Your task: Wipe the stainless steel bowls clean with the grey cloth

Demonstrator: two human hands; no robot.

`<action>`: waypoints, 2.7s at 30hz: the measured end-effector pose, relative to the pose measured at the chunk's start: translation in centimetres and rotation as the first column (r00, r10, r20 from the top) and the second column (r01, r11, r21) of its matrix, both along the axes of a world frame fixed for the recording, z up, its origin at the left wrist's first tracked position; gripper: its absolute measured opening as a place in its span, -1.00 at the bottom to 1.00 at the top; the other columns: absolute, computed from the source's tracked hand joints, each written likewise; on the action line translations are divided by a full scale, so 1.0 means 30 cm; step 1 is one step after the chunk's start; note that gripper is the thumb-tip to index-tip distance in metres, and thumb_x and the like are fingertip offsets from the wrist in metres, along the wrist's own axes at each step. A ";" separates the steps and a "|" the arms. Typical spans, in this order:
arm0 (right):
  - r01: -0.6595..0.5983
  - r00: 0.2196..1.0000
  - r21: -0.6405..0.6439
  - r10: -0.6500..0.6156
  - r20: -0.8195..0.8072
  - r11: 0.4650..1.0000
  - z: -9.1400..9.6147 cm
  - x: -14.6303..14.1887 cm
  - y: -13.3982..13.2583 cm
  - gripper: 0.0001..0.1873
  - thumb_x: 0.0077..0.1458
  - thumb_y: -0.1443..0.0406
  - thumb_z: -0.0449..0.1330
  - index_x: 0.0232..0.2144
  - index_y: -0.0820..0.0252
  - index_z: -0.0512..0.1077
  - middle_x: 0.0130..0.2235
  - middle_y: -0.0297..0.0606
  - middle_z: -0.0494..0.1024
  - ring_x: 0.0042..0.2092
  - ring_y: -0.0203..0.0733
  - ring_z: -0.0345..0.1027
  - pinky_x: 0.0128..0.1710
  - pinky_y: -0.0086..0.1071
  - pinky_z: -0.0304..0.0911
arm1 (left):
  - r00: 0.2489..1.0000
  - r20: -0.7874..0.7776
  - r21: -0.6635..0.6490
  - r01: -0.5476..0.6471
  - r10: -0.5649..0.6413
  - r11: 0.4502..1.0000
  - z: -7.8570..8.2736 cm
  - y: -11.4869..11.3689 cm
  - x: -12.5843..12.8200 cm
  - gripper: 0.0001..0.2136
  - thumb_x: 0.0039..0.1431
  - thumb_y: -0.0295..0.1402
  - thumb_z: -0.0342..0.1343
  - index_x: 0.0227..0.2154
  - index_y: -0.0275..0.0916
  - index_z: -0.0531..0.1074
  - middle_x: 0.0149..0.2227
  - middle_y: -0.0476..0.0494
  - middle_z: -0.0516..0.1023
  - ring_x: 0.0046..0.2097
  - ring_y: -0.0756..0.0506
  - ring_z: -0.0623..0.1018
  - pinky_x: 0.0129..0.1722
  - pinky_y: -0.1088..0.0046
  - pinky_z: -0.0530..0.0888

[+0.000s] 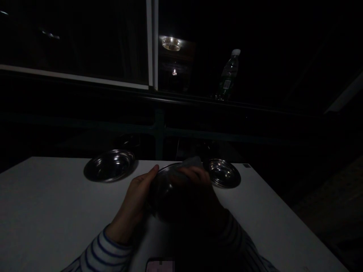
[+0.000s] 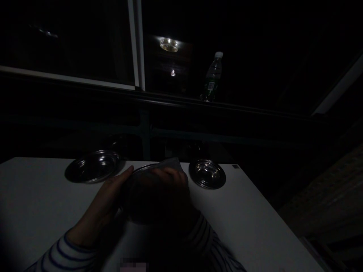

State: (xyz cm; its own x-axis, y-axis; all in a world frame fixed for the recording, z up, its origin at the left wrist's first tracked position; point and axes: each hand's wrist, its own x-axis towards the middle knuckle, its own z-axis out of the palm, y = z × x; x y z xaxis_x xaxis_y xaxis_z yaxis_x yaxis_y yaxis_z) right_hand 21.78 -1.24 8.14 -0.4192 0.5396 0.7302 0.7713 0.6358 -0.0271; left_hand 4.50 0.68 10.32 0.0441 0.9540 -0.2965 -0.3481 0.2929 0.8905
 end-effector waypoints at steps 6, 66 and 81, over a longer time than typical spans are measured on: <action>0.021 0.992 -0.068 -0.029 -0.127 0.997 0.011 0.022 0.008 -0.61 0.21 0.18 -0.06 0.06 0.08 0.26 0.05 -0.18 0.33 0.02 -0.06 0.14 -0.07 -0.14 0.14 | 0.999 0.018 0.018 -0.042 0.042 0.999 -0.002 0.009 -0.013 -0.72 -0.15 -0.13 0.25 -0.54 -0.29 0.50 -0.55 -0.06 0.54 -0.50 -0.03 0.48 -0.49 0.50 0.37; -0.229 0.969 -0.223 0.200 -0.145 0.947 -0.032 -0.060 -0.030 -0.60 0.26 0.23 -0.14 0.08 0.20 0.24 0.09 -0.17 0.32 0.08 -0.11 0.08 0.04 -0.18 0.10 | 0.899 0.418 -0.191 -0.053 0.130 0.980 -0.130 -0.124 -0.150 -0.78 0.10 -0.29 0.09 -0.24 -0.30 0.47 -0.34 -0.15 0.60 -0.28 -0.12 0.56 -0.18 0.37 0.46; -0.270 0.956 -0.261 0.226 -0.188 0.927 -0.026 -0.075 -0.012 -0.57 0.25 0.17 -0.14 0.08 0.21 0.26 0.08 -0.15 0.33 0.06 -0.09 0.09 0.03 -0.15 0.07 | 0.931 0.340 -0.144 -0.089 0.133 0.986 -0.111 -0.125 -0.168 -0.76 0.10 -0.27 0.09 -0.24 -0.31 0.50 -0.30 -0.18 0.60 -0.28 -0.10 0.56 -0.27 0.43 0.48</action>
State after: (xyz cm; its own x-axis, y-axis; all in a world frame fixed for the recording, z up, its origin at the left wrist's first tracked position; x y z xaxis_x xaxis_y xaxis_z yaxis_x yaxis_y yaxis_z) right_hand 19.53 -1.61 7.35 -0.4625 0.6249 0.6290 0.5623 0.7552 -0.3368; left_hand -0.52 -3.07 6.99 0.0618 0.9152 -0.3982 -0.6656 0.3350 0.6668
